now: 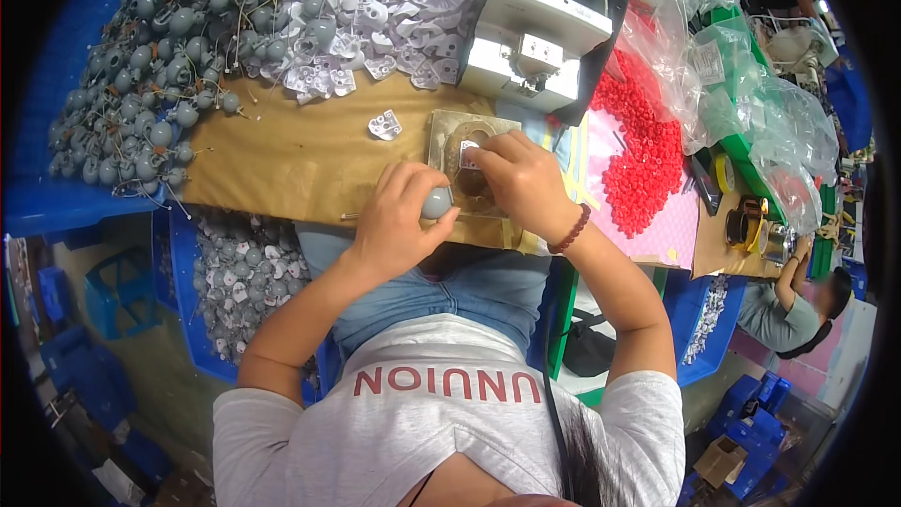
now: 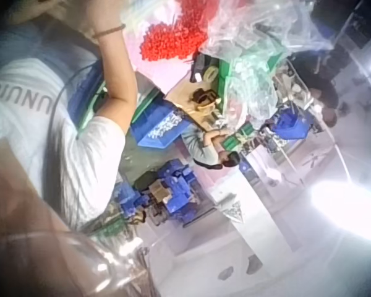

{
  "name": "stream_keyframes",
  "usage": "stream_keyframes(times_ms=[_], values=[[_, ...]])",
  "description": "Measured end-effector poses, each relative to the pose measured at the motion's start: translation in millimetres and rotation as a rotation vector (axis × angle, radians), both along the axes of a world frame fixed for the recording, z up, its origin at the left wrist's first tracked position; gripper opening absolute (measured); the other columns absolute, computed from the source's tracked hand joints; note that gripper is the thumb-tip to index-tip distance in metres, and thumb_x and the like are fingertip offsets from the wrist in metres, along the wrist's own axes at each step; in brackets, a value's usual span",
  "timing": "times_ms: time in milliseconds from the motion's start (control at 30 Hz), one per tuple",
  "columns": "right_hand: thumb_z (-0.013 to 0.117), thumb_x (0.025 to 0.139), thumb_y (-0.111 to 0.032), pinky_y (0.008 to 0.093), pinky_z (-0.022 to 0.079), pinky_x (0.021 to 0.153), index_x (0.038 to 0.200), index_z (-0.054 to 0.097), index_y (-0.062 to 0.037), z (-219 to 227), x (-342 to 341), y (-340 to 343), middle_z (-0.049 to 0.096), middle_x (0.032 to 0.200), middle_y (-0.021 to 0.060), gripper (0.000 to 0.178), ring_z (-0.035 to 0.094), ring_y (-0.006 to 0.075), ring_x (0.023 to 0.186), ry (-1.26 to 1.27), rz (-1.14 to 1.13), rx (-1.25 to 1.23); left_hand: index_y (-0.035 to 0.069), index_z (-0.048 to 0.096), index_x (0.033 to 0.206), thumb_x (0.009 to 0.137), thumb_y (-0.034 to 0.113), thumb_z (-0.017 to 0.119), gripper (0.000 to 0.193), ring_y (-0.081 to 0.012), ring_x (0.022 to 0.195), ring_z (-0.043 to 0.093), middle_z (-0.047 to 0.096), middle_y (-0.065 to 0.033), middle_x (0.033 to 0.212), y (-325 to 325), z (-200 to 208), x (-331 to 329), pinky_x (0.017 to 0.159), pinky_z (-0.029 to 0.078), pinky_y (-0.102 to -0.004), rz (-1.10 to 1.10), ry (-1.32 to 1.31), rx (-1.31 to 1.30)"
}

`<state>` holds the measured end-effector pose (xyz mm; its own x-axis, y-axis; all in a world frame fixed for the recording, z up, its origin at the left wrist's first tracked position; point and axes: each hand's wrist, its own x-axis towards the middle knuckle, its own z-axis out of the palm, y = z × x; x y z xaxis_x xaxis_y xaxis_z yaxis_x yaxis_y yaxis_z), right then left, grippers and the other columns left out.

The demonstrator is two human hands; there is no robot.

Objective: Assembling small plastic toy components and securing them with an electric screwdriver.

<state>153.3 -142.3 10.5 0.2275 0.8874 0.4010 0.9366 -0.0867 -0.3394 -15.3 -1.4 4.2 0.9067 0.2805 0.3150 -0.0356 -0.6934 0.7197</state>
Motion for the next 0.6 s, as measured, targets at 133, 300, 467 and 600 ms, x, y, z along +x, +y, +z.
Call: stream_keyframes(times_ms=[133, 300, 467, 600], values=[[0.065, 0.073, -0.012, 0.0367, 0.053, 0.072, 0.101, 0.067, -0.0068, 7, -1, -1, 0.060, 0.095, 0.0077, 0.028, 0.060, 0.0248, 0.091, -0.116, 0.043, -0.119, 0.004, 0.058, 0.104, 0.074, 0.009, 0.077, 0.036, -0.0320, 0.093, 0.059, 0.057, -0.0123, 0.101, -4, -4, 0, 0.081, 0.049, -0.0405, -0.014, 0.022, -0.039], [0.063, 0.075, -0.012, 0.0365, 0.052, 0.073, 0.106, 0.064, -0.0033, 11, -11, -6, 0.056, 0.100, 0.0091, 0.033, 0.058, 0.0248, 0.091, -0.159, 0.004, -0.205, 0.004, 0.058, 0.103, 0.074, 0.009, 0.077, 0.035, -0.0319, 0.091, 0.060, 0.057, -0.0124, 0.101, -5, -4, 1, 0.078, 0.050, -0.0397, -0.033, 0.038, -0.022], [0.063, 0.075, -0.008, 0.0404, 0.050, 0.080, 0.116, 0.064, -0.0021, 4, -16, -15, 0.057, 0.105, 0.0106, 0.042, 0.057, 0.0267, 0.093, -0.157, 0.010, -0.203, 0.006, 0.060, 0.113, 0.077, 0.007, 0.069, 0.038, -0.0337, 0.106, 0.056, 0.059, -0.0121, 0.112, -4, 1, 6, 0.090, 0.046, -0.0439, 0.060, 0.042, 0.147], [0.064, 0.071, 0.002, 0.0420, 0.048, 0.091, 0.117, 0.067, -0.0036, -1, -1, -20, 0.061, 0.111, 0.0117, 0.046, 0.058, 0.0299, 0.103, 0.131, 0.063, -0.015, 0.010, 0.061, 0.124, 0.077, 0.007, 0.065, 0.047, -0.0336, 0.117, 0.051, 0.058, -0.0109, 0.123, -10, -1, 22, 0.097, 0.042, -0.0460, 0.053, 0.058, 0.463]])
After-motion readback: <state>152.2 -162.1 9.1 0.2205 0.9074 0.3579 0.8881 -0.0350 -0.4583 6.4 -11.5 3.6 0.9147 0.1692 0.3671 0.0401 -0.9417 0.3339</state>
